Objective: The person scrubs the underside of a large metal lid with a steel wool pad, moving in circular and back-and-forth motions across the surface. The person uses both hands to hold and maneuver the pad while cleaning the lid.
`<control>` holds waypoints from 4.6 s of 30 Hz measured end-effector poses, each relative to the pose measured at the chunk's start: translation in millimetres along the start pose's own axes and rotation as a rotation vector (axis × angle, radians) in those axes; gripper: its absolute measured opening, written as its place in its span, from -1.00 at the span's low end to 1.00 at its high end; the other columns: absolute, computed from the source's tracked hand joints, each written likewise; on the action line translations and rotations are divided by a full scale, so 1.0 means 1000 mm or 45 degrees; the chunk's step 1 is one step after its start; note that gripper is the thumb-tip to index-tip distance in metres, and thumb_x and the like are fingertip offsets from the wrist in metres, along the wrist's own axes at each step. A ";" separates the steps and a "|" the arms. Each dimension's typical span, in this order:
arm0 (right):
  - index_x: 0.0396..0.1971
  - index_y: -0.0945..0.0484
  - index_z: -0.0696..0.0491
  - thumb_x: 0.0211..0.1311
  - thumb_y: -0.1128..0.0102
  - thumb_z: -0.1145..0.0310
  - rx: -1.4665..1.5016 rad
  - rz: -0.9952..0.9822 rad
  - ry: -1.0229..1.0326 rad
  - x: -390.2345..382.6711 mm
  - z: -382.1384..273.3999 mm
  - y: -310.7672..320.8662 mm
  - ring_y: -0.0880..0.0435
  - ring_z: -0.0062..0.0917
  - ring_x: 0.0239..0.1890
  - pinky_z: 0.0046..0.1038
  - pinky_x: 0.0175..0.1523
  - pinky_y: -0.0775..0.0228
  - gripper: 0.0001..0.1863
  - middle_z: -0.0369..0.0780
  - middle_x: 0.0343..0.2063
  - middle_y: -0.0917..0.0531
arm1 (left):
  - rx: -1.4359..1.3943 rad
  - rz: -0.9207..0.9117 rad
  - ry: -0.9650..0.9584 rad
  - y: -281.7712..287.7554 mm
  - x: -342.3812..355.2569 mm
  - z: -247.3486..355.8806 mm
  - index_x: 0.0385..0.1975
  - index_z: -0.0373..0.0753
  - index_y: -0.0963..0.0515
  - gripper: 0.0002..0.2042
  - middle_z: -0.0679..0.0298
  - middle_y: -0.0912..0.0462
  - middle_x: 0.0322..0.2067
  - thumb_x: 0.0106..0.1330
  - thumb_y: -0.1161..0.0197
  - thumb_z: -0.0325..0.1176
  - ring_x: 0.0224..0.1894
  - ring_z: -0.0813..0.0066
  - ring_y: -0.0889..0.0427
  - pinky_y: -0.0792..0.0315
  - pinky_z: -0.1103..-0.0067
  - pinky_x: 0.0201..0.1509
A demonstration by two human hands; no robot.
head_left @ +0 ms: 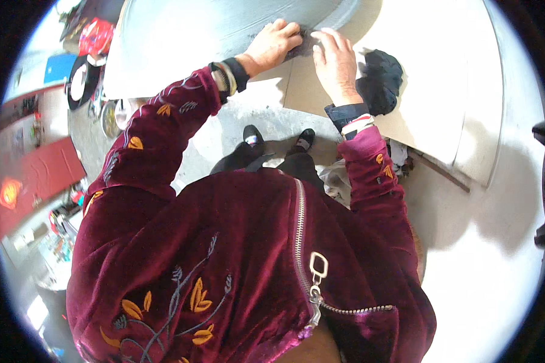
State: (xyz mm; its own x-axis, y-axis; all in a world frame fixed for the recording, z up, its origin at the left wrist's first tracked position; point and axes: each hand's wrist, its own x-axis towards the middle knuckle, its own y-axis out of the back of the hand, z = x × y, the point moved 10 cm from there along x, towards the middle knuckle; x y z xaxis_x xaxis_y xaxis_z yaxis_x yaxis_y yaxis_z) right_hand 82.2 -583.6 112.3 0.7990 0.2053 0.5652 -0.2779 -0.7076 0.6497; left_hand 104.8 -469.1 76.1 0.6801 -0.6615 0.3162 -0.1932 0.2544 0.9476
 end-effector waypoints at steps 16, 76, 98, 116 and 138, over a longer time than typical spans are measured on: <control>0.18 -0.38 0.04 0.00 -0.34 0.31 -0.157 -0.616 0.188 -0.020 -0.137 -0.111 -0.42 -0.29 0.15 -0.16 0.16 -0.23 -0.34 -0.20 0.11 -0.43 | -0.283 0.233 0.382 0.076 -0.154 -0.042 -0.22 -0.25 -0.59 -0.78 0.19 -0.51 -0.08 0.10 -0.22 -0.52 -0.04 0.14 -0.48 -0.45 0.37 0.07; -0.19 -0.57 0.08 0.19 -0.25 0.45 0.061 -1.083 0.848 -0.001 -0.391 -0.360 -0.66 -0.12 -0.18 -0.24 -0.08 -0.50 -0.81 -0.08 -0.20 -0.67 | -2.111 1.596 2.097 0.037 -0.546 -0.072 0.00 -0.26 -0.43 -0.64 0.29 -0.55 -0.25 0.51 0.01 -0.06 -0.34 0.61 -0.53 -0.52 0.62 -0.26; -0.38 -0.56 0.11 0.09 -0.28 0.50 0.006 -1.060 0.786 0.007 -0.370 -0.366 -0.66 -0.11 -0.31 -0.16 -0.20 -0.49 -0.90 -0.05 -0.38 -0.65 | -2.045 1.664 2.235 0.022 -0.578 -0.065 -0.06 -0.25 -0.45 -0.70 0.30 -0.54 -0.32 0.51 -0.01 -0.12 -0.36 0.57 -0.54 -0.50 0.61 -0.32; -0.28 -0.49 0.04 0.09 -0.23 0.53 0.305 -1.063 0.464 -0.070 -0.354 -0.256 -0.56 -0.21 -0.11 -0.23 -0.04 -0.45 -0.81 -0.22 -0.24 -0.57 | -1.863 1.345 2.087 0.079 -0.558 -0.095 -0.01 -0.28 -0.46 -0.68 0.22 -0.59 -0.25 0.45 -0.13 -0.16 -0.32 0.50 -0.58 -0.53 0.56 -0.28; -0.37 -0.49 0.07 -0.02 -0.24 0.63 -0.328 -0.324 0.063 0.110 -0.035 -0.129 -0.56 -0.11 -0.20 -0.16 -0.09 -0.38 -0.79 -0.14 -0.34 -0.59 | -1.478 1.185 2.200 0.093 -0.565 -0.116 0.01 -0.27 -0.34 -0.72 0.27 -0.53 -0.15 0.45 -0.13 -0.28 -0.22 0.53 -0.54 -0.56 0.51 -0.32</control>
State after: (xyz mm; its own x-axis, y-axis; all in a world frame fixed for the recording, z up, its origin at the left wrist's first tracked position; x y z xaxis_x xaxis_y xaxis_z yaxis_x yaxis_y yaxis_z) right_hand 187.3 -445.5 108.4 0.8350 0.3897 0.3885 -0.2034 -0.4373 0.8760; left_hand -216.0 10.0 -19.3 0.5608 0.7122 -0.4223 -0.7892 0.6141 -0.0123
